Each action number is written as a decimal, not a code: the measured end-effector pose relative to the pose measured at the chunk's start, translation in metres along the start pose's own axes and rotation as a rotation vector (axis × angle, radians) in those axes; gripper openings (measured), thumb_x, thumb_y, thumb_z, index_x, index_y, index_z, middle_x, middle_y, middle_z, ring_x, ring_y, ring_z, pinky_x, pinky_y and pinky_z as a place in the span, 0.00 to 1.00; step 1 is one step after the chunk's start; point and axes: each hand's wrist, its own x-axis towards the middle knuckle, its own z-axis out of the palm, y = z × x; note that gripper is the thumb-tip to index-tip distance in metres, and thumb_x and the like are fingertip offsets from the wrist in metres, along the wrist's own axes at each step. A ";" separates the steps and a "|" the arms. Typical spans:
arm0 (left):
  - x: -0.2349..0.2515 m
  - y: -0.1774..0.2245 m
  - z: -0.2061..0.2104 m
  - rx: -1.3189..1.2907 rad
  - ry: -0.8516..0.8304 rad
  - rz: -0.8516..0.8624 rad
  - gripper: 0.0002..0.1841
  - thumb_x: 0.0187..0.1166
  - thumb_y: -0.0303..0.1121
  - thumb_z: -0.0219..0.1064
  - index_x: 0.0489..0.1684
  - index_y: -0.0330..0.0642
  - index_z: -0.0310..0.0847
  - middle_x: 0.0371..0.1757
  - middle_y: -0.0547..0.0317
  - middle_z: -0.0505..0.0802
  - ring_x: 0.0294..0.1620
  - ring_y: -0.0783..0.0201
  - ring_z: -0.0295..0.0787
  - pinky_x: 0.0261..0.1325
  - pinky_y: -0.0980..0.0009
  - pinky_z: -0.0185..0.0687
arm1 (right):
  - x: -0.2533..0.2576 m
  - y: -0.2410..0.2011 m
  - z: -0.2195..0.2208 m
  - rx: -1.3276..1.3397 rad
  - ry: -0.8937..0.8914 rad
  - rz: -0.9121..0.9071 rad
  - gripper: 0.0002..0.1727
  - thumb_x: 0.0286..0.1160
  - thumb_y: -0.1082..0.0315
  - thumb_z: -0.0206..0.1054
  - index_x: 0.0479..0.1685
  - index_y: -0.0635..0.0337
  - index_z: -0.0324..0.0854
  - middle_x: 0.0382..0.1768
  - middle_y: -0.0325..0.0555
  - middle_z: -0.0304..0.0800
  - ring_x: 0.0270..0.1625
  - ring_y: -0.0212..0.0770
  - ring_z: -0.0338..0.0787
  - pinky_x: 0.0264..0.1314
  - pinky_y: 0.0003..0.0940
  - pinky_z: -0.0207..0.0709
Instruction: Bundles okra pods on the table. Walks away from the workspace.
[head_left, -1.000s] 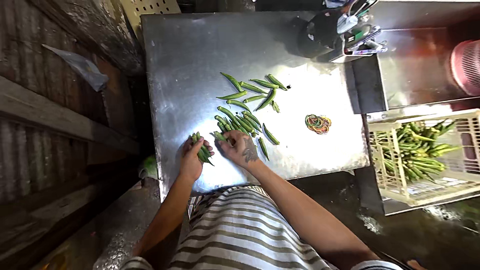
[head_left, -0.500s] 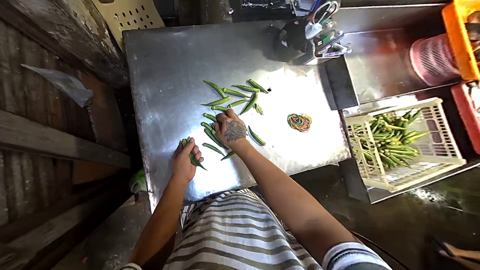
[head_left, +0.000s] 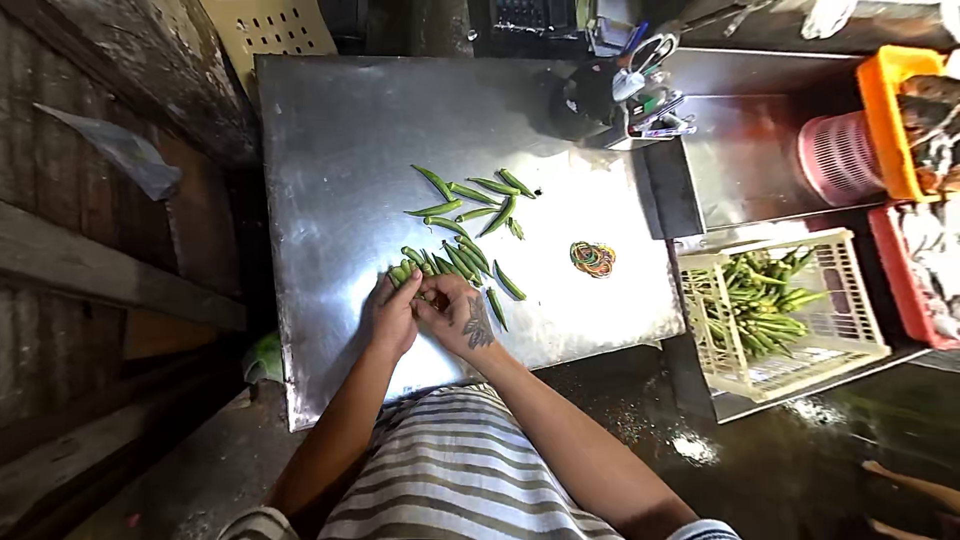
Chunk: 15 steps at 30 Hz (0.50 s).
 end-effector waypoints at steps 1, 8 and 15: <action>0.000 -0.001 -0.001 0.012 0.023 -0.017 0.10 0.89 0.30 0.60 0.61 0.38 0.77 0.41 0.50 0.91 0.41 0.59 0.90 0.49 0.60 0.89 | -0.002 0.000 -0.004 0.061 -0.010 0.039 0.12 0.72 0.57 0.74 0.41 0.58 0.91 0.34 0.39 0.91 0.36 0.30 0.88 0.44 0.29 0.84; -0.005 -0.003 -0.029 0.322 -0.260 0.065 0.11 0.74 0.25 0.66 0.50 0.39 0.72 0.25 0.59 0.84 0.21 0.64 0.83 0.30 0.67 0.86 | 0.014 0.004 -0.069 0.255 0.058 0.098 0.15 0.85 0.59 0.64 0.59 0.58 0.85 0.33 0.41 0.87 0.29 0.35 0.84 0.32 0.35 0.81; -0.020 0.006 0.001 0.768 -0.443 0.188 0.17 0.68 0.34 0.79 0.48 0.41 0.79 0.30 0.64 0.89 0.27 0.73 0.86 0.32 0.75 0.84 | 0.023 -0.024 -0.082 0.124 -0.027 -0.276 0.44 0.88 0.32 0.36 0.81 0.61 0.72 0.76 0.49 0.81 0.77 0.42 0.79 0.77 0.45 0.76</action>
